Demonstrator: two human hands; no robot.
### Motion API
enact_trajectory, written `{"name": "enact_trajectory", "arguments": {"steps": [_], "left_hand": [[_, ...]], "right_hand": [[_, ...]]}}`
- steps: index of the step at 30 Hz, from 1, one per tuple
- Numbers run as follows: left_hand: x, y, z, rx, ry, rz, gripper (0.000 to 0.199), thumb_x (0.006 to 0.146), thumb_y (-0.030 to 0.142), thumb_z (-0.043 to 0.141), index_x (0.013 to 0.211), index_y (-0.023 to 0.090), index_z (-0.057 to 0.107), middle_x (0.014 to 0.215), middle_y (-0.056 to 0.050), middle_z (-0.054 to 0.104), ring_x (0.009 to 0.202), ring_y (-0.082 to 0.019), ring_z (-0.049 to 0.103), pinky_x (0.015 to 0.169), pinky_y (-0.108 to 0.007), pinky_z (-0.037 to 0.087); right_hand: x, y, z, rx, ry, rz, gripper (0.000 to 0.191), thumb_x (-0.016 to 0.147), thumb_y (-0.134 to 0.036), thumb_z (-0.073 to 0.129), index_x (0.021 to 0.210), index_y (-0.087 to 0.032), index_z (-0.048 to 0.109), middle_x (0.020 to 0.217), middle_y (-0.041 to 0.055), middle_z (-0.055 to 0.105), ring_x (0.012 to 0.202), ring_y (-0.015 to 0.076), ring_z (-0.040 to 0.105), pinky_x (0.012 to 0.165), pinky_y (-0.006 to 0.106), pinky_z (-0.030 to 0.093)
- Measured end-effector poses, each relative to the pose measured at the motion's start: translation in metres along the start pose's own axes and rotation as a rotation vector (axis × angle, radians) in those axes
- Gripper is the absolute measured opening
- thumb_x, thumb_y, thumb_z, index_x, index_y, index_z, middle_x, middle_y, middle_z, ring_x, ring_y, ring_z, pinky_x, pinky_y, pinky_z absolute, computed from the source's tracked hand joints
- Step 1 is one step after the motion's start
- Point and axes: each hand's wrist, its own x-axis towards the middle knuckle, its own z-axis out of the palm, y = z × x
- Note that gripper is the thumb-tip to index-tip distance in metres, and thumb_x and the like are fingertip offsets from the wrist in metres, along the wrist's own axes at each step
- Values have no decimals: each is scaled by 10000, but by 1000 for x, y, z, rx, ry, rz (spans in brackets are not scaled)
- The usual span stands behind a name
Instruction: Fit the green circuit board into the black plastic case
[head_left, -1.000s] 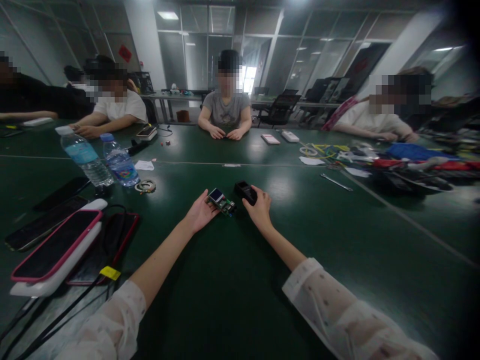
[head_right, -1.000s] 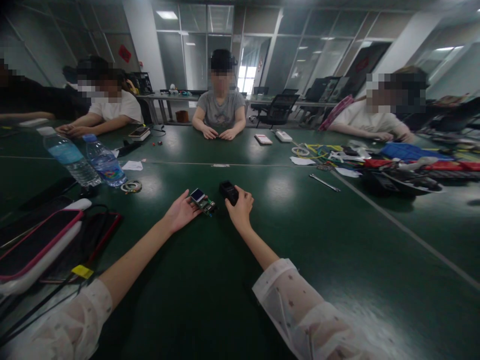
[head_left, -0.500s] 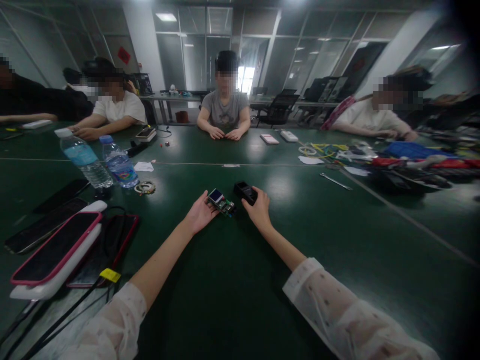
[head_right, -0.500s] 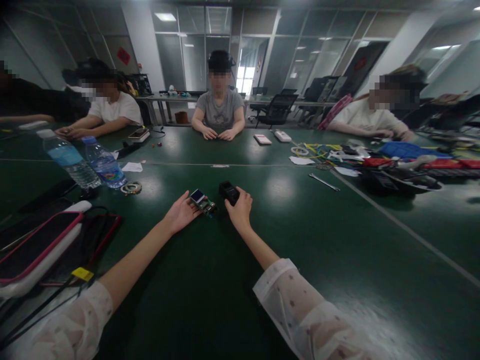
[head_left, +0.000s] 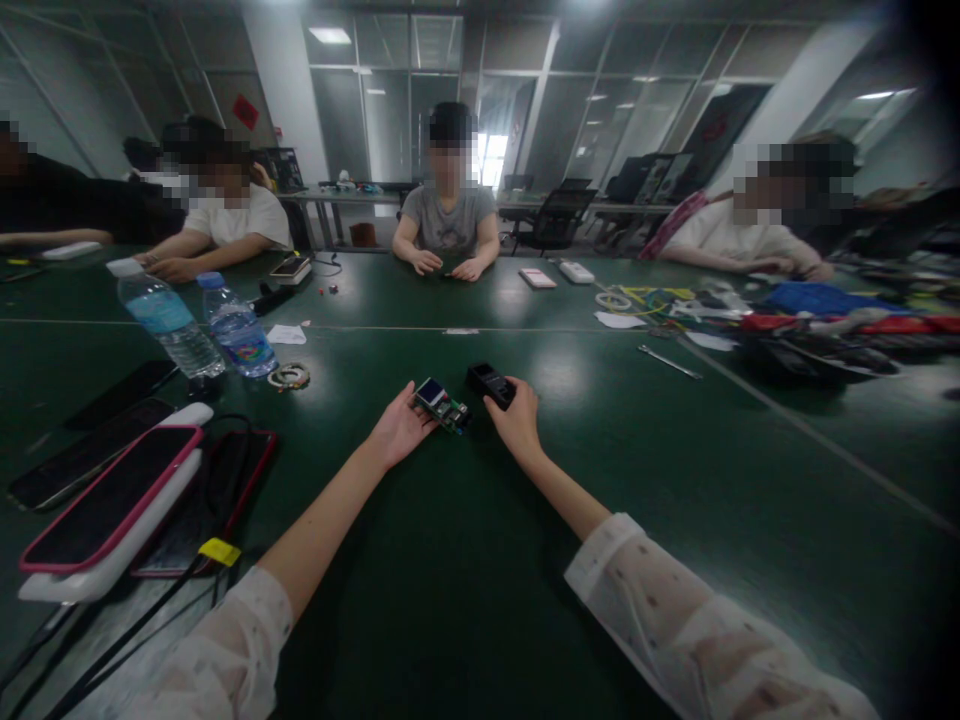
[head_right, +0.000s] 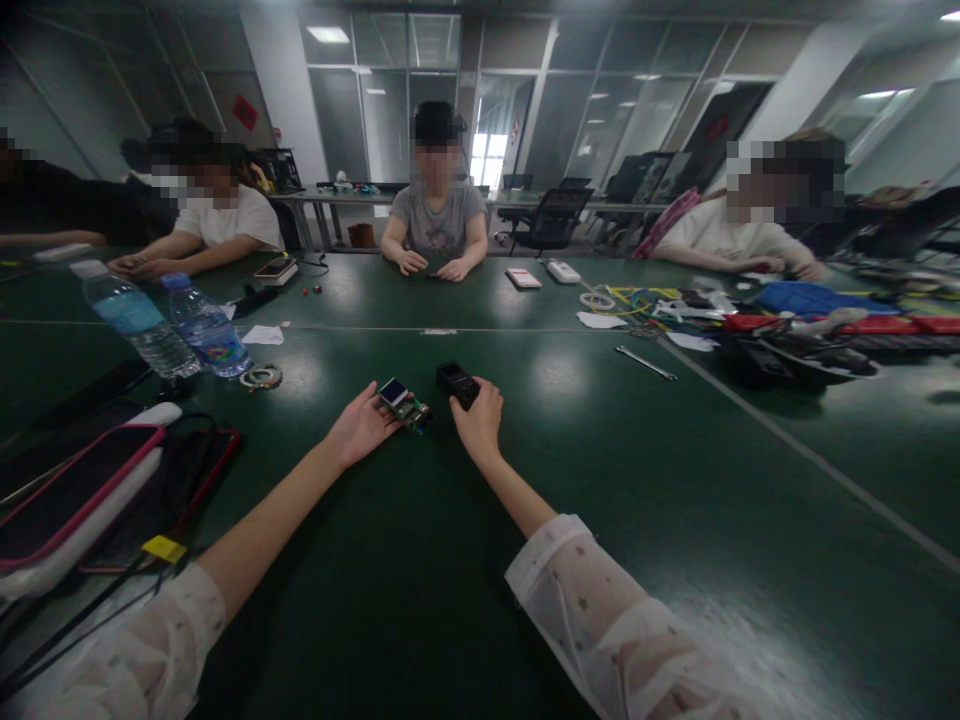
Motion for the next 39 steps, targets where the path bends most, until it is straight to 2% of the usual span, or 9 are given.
{"name": "enact_trajectory", "arguments": {"steps": [5, 10, 13, 17, 20, 24, 26, 33, 39], "left_hand": [[0, 0, 1, 2, -3, 4, 388, 882, 411, 523, 1159, 139, 538, 1150, -157, 635, 1109, -246, 608, 993, -376, 456], [-1, 0, 4, 13, -3, 6, 335, 891, 400, 508, 1096, 141, 561, 1049, -128, 659, 1013, -222, 634, 957, -363, 463], [-2, 0, 5, 29, 12, 4, 310, 892, 409, 502, 1042, 149, 580, 940, -98, 663, 912, -203, 646, 896, -341, 479], [-4, 0, 8, 30, 66, 8, 279, 894, 404, 496, 983, 159, 595, 844, -69, 647, 811, -177, 638, 824, -316, 485], [-4, 1, 9, 20, 82, 6, 276, 900, 403, 484, 941, 158, 606, 817, -71, 645, 791, -173, 634, 788, -308, 489], [-3, 1, 9, -3, 96, 12, 278, 901, 407, 487, 884, 155, 603, 778, -67, 642, 775, -171, 631, 774, -305, 490], [-3, 1, 10, -13, 112, 16, 276, 901, 407, 488, 884, 155, 600, 784, -69, 646, 784, -175, 631, 790, -313, 486], [-5, 1, 12, -16, 92, 23, 280, 905, 398, 481, 917, 147, 605, 855, -86, 655, 855, -193, 629, 885, -344, 456], [-2, 0, 7, -15, 76, 20, 270, 897, 397, 495, 941, 149, 593, 863, -86, 657, 862, -194, 629, 871, -343, 460]], "right_hand": [[-1, -9, -3, 96, 85, -53, 450, 776, -300, 634, 1175, -143, 498, 1125, 137, 565, 1054, 276, 529, 944, 480, 435], [-12, -35, -14, 147, 103, -286, 473, 831, -318, 608, 1254, -179, 448, 1167, 120, 535, 1094, 255, 525, 962, 471, 443], [-21, -48, -18, 137, 25, -485, 517, 830, -294, 618, 1293, -191, 411, 1191, 126, 519, 1135, 258, 508, 975, 468, 448], [-28, -54, -16, 113, -90, -616, 547, 831, -282, 620, 1316, -200, 379, 1198, 132, 524, 1142, 263, 510, 975, 473, 461], [-28, -53, -14, 75, -191, -587, 537, 843, -300, 606, 1316, -189, 375, 1192, 141, 531, 1117, 274, 533, 962, 489, 475], [-26, -50, -11, 11, -389, -534, 539, 851, -303, 590, 1329, -189, 367, 1212, 144, 544, 1121, 288, 556, 967, 506, 481], [-25, -49, -9, -3, -435, -506, 552, 853, -303, 585, 1341, -187, 355, 1242, 148, 537, 1141, 290, 558, 979, 507, 477], [-25, -46, -6, 0, -434, -466, 548, 855, -328, 581, 1334, -174, 363, 1249, 154, 540, 1141, 287, 567, 980, 498, 479], [-24, -47, -6, -3, -432, -478, 544, 854, -316, 581, 1328, -157, 368, 1253, 165, 539, 1153, 286, 558, 990, 489, 471]]}}
